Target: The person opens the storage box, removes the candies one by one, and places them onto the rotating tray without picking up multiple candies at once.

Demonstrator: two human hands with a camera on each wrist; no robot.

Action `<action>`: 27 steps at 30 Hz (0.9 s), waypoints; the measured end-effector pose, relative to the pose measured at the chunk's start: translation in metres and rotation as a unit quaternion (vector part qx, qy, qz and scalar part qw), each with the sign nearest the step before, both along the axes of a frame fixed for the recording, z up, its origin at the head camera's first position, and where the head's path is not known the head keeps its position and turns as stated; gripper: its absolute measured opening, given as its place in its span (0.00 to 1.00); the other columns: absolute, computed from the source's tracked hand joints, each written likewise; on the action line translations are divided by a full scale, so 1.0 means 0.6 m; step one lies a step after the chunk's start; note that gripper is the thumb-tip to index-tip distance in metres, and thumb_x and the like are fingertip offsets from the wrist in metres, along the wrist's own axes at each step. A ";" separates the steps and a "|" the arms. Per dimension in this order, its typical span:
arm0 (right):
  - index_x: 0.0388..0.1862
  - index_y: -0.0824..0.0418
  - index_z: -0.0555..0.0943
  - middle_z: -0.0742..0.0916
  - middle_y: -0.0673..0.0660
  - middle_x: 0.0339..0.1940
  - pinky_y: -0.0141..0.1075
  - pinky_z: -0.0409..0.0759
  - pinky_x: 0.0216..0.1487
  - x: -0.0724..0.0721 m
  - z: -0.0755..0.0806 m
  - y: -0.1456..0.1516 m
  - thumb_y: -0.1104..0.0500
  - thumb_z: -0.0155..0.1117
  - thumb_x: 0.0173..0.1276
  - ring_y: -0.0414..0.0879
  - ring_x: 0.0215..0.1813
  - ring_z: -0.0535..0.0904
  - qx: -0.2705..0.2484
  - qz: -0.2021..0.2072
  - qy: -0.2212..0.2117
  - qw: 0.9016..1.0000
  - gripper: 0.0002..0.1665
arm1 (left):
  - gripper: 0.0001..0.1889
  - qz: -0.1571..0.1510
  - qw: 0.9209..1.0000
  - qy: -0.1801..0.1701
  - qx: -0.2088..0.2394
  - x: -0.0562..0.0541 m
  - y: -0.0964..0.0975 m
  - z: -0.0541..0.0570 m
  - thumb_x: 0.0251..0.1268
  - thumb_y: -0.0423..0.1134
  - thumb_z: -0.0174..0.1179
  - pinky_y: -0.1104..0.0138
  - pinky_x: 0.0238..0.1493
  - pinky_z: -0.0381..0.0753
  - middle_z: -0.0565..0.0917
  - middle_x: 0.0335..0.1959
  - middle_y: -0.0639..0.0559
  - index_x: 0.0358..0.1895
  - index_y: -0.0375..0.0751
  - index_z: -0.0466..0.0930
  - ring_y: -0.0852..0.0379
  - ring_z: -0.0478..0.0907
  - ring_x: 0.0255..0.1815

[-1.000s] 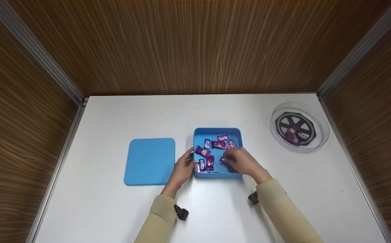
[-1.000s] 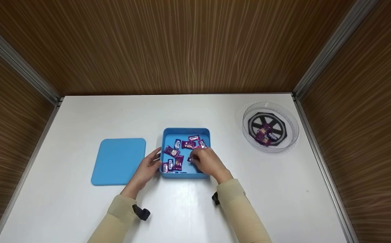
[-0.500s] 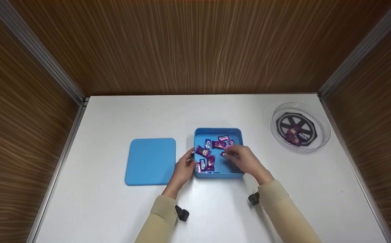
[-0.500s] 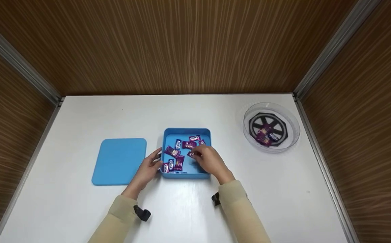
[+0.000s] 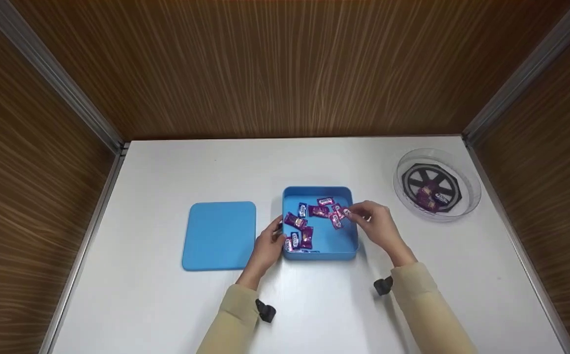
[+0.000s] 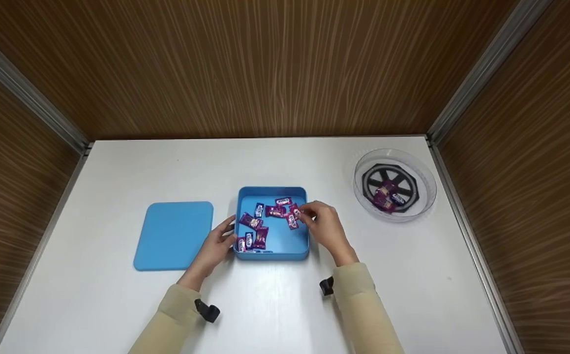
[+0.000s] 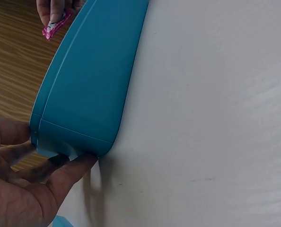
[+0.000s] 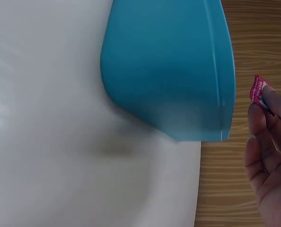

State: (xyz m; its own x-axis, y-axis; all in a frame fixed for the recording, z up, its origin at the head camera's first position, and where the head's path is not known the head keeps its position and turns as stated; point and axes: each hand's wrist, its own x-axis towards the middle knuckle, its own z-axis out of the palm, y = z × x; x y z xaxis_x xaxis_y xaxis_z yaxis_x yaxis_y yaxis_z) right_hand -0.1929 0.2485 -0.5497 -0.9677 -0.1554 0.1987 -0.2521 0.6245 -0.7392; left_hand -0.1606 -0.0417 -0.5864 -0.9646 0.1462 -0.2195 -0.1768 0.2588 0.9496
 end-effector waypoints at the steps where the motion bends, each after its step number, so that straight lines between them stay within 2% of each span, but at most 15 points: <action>1: 0.42 0.65 0.86 0.87 0.54 0.34 0.31 0.78 0.35 0.000 0.001 0.004 0.65 0.69 0.65 0.45 0.33 0.80 0.000 -0.003 -0.001 1.000 0.07 | 0.28 0.000 1.000 -0.001 -0.001 0.000 0.000 0.000 0.75 0.30 0.48 0.52 0.66 0.67 0.67 0.70 0.36 0.76 0.42 0.58 0.38 0.68 0.67; 8: 0.42 0.65 0.85 0.87 0.55 0.33 0.28 0.78 0.32 -0.005 0.003 0.035 0.63 0.68 0.66 0.45 0.33 0.82 -0.022 -0.046 -0.009 0.999 0.07 | 0.29 -0.001 1.000 -0.004 -0.004 0.000 0.000 0.001 0.75 0.30 0.48 0.52 0.66 0.67 0.67 0.70 0.36 0.76 0.42 0.58 0.38 0.68 0.67; 16: 0.44 0.71 0.85 0.88 0.63 0.32 0.23 0.78 0.30 -0.021 0.011 0.094 0.65 0.68 0.66 0.48 0.32 0.84 -0.035 -0.133 -0.004 0.990 0.11 | 0.28 0.001 1.000 -0.005 -0.005 -0.001 0.000 0.002 0.75 0.30 0.48 0.51 0.66 0.66 0.66 0.70 0.35 0.76 0.41 0.58 0.37 0.67 0.67; 23: 0.49 0.73 0.84 0.87 0.67 0.38 0.21 0.77 0.31 -0.040 0.025 0.158 0.65 0.64 0.69 0.42 0.31 0.83 -0.022 -0.220 -0.021 0.975 0.14 | 0.28 -0.001 1.000 -0.003 0.004 0.000 -0.001 0.004 0.75 0.30 0.49 0.52 0.66 0.66 0.67 0.70 0.35 0.76 0.41 0.58 0.37 0.68 0.67; 27: 0.49 0.70 0.85 0.87 0.67 0.41 0.24 0.74 0.35 -0.048 0.028 0.186 0.64 0.63 0.69 0.45 0.37 0.81 0.013 -0.272 -0.033 0.962 0.14 | 0.29 -0.003 1.000 -0.003 0.011 -0.001 -0.002 0.004 0.75 0.30 0.49 0.52 0.66 0.67 0.67 0.70 0.34 0.76 0.41 0.58 0.38 0.68 0.67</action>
